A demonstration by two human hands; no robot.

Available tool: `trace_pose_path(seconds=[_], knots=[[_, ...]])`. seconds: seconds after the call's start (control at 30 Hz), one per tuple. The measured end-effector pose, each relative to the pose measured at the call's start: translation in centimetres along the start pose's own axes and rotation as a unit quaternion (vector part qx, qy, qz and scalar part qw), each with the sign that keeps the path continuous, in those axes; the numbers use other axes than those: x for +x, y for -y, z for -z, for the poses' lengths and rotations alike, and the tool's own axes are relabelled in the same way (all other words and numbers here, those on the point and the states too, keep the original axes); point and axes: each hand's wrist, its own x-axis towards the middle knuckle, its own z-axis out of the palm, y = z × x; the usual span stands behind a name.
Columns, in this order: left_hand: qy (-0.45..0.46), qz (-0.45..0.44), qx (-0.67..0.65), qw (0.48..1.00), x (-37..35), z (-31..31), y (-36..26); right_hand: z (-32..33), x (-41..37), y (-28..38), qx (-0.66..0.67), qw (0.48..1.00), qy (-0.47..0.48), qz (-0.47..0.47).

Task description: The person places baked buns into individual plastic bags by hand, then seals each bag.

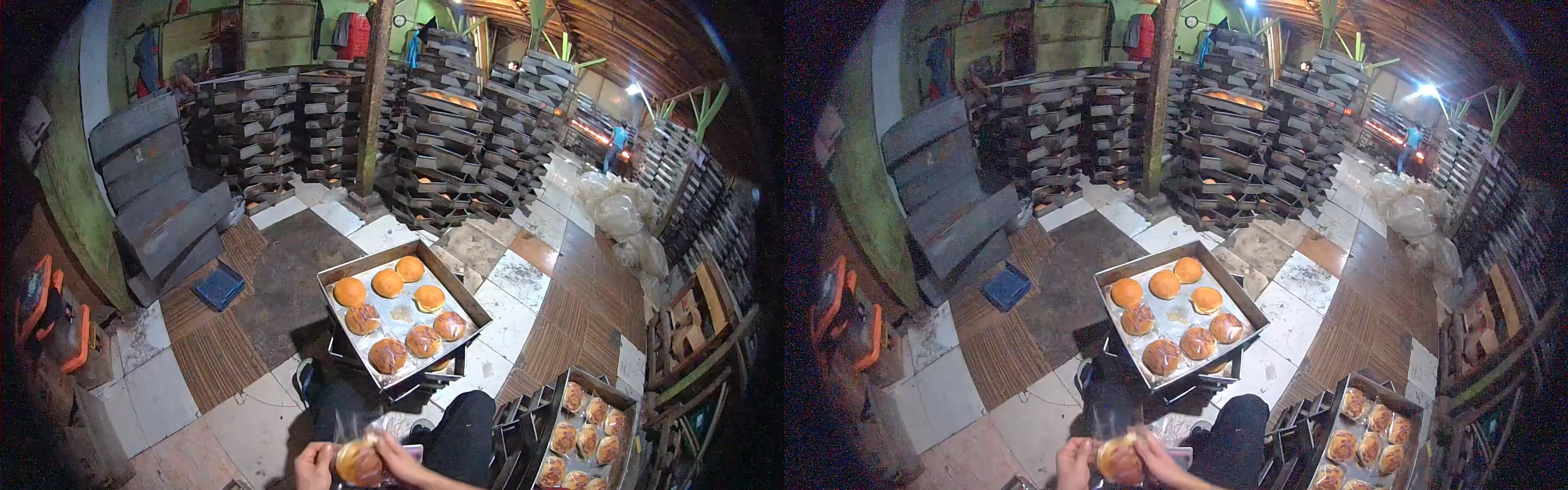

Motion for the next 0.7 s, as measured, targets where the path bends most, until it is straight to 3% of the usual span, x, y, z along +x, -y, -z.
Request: trace_pose_path(seconds=[0.03, 0.1, 0.13, 0.17, 0.2, 0.23, 0.3, 0.37, 0.43, 0.47, 0.5, 0.6, 0.63, 0.7], knots=[[-0.033, 0.021, -0.022, 0.999, -0.5, 0.0, 0.0, -1.0, -0.4, 0.1, 0.32, 0.934, 0.007, -0.156], [-0.062, 0.046, -0.042, 0.996, -0.8, -0.4, 0.1, -1.1, -1.4, 1.7, 0.262, 0.9, -0.184, -0.297], [-0.068, -0.008, 0.034, 0.997, -1.0, -0.7, 0.2, -0.8, -1.3, 0.7, 0.264, 0.897, -0.188, -0.301], [-0.073, -0.066, 0.108, 0.989, -1.0, -0.9, 0.4, -0.3, -0.6, -1.2, 0.122, 0.956, -0.092, -0.252], [-0.08, -0.039, 0.143, 0.986, -0.5, -1.0, 0.8, 0.0, -0.2, -2.2, -0.024, 0.981, 0.005, -0.191], [-0.073, -0.041, 0.147, 0.986, 0.0, -1.0, 0.7, -0.2, 0.1, -1.6, -0.019, 0.982, -0.003, -0.19], [-0.004, -0.1, 0.128, 0.987, 1.0, -1.2, 0.5, -0.1, 0.6, 0.3, -0.22, 0.972, -0.052, 0.067], [0.026, -0.1, 0.138, 0.985, 1.3, -2.1, 0.5, -0.2, 0.8, 0.7, -0.18, 0.978, -0.066, 0.087], [-0.064, -0.002, 0.047, 0.997, 1.0, -2.8, -0.2, 0.0, 0.3, 2.0, -0.133, 0.973, -0.129, 0.139], [-0.105, -0.02, -0.004, 0.994, 1.2, -3.0, 1.6, 0.2, 0.2, 1.7, -0.13, 0.969, -0.155, 0.142], [-0.11, 0.004, 0.06, 0.992, 0.5, -2.6, 2.1, 0.1, -0.2, 1.2, -0.123, 0.966, -0.177, 0.143], [-0.106, 0.048, 0.07, 0.991, 1.0, -1.3, 5.9, -0.7, -1.0, -0.3, -0.048, 0.977, -0.204, 0.038], [-0.1, 0.051, 0.066, 0.991, 1.0, -2.2, 4.0, -0.8, -1.0, -0.7, -0.008, 0.977, -0.211, -0.002], [-0.174, -0.023, -0.018, 0.984, -0.2, -3.8, -0.8, -0.4, -1.1, -0.2, -0.032, 0.979, -0.201, -0.018]])
